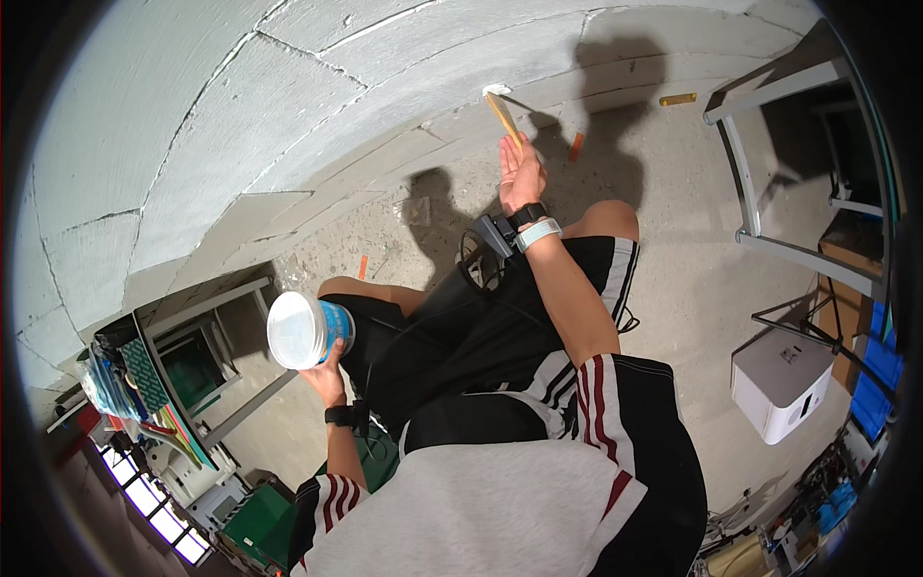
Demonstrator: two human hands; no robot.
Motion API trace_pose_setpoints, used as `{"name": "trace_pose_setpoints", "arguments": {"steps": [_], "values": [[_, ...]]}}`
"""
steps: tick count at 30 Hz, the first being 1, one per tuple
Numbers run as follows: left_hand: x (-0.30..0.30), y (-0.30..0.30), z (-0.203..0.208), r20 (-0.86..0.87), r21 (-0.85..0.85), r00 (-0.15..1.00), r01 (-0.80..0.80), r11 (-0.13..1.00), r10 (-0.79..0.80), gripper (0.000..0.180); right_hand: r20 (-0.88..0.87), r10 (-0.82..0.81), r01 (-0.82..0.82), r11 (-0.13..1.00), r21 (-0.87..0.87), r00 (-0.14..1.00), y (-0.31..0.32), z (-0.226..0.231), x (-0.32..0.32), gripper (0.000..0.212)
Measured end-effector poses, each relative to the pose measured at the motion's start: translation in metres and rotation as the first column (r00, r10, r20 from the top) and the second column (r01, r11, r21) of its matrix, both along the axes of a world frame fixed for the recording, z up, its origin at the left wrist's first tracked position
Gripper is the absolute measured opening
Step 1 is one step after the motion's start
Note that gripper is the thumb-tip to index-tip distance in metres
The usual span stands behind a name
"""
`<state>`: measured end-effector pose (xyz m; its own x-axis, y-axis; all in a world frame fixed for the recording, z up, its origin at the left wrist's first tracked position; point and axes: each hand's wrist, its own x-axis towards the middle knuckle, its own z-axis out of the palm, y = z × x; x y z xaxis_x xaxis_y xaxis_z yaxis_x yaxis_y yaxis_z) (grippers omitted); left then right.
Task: The person is applying white paint or plaster to a brick wall using a wide brush.
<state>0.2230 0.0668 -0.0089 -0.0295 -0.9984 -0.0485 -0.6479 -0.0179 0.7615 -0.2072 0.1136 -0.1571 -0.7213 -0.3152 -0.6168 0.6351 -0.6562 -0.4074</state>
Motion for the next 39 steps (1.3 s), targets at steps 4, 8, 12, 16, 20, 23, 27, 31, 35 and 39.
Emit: {"name": "trace_pose_setpoints", "arguments": {"steps": [4, 8, 12, 16, 20, 23, 27, 31, 35, 39], "values": [[-0.001, 0.002, 0.002, -0.022, -0.014, 0.999, -0.036, 0.999, 0.035, 0.095, -0.011, 0.064, -0.064, 0.998, 0.006, 0.998, -0.007, 0.0, 0.015, 0.045], [-0.001, 0.001, 0.001, -0.018, -0.005, 1.0, -0.024, 1.0, 0.024, 0.1, -0.046, 0.205, -0.204, 0.979, 0.023, 0.978, -0.011, -0.006, 0.028, 0.04], [0.001, 0.004, -0.003, -0.052, -0.018, 0.998, -0.043, 0.999, 0.042, 0.099, -0.065, 0.297, -0.293, 0.954, 0.057, 0.953, -0.006, 0.001, 0.026, 0.034], [0.005, 0.005, -0.003, -0.028, -0.024, 0.998, -0.057, 0.998, 0.057, 0.099, -0.144, 0.0, 0.013, 0.996, 0.089, 0.99, 0.011, -0.005, -0.014, 0.03], [0.006, 0.005, -0.006, -0.045, -0.039, 0.997, -0.061, 0.997, 0.06, 0.098, -0.185, -0.252, 0.279, 0.951, 0.134, 0.95, 0.033, -0.005, -0.056, 0.03], [0.01, 0.002, -0.009, -0.008, -0.024, 0.999, -0.034, 0.999, 0.034, 0.094, -0.226, -0.288, 0.32, 0.94, 0.121, 0.931, 0.032, -0.014, -0.06, 0.032], [0.001, 0.003, -0.002, -0.052, -0.028, 0.998, -0.025, 0.999, 0.023, 0.093, -0.133, -0.117, 0.132, 0.985, 0.108, 0.984, 0.009, -0.012, -0.024, 0.043], [0.0, 0.004, -0.001, -0.088, -0.05, 0.994, -0.064, 0.997, 0.059, 0.089, -0.138, 0.285, -0.263, 0.951, 0.16, 0.948, -0.003, -0.004, 0.013, 0.038], [-0.003, 0.004, 0.005, -0.241, 0.014, 0.97, -0.031, 0.999, 0.034, 0.084, -0.273, 0.654, -0.543, 0.746, 0.385, 0.706, 0.006, 0.039, 0.024, 0.03], [0.014, 0.0, -0.016, -0.266, -0.053, 0.964, -0.037, 0.998, 0.021, 0.092, -0.523, 0.731, -0.48, 0.682, 0.551, 0.438, 0.022, 0.101, 0.017, 0.029]]}}
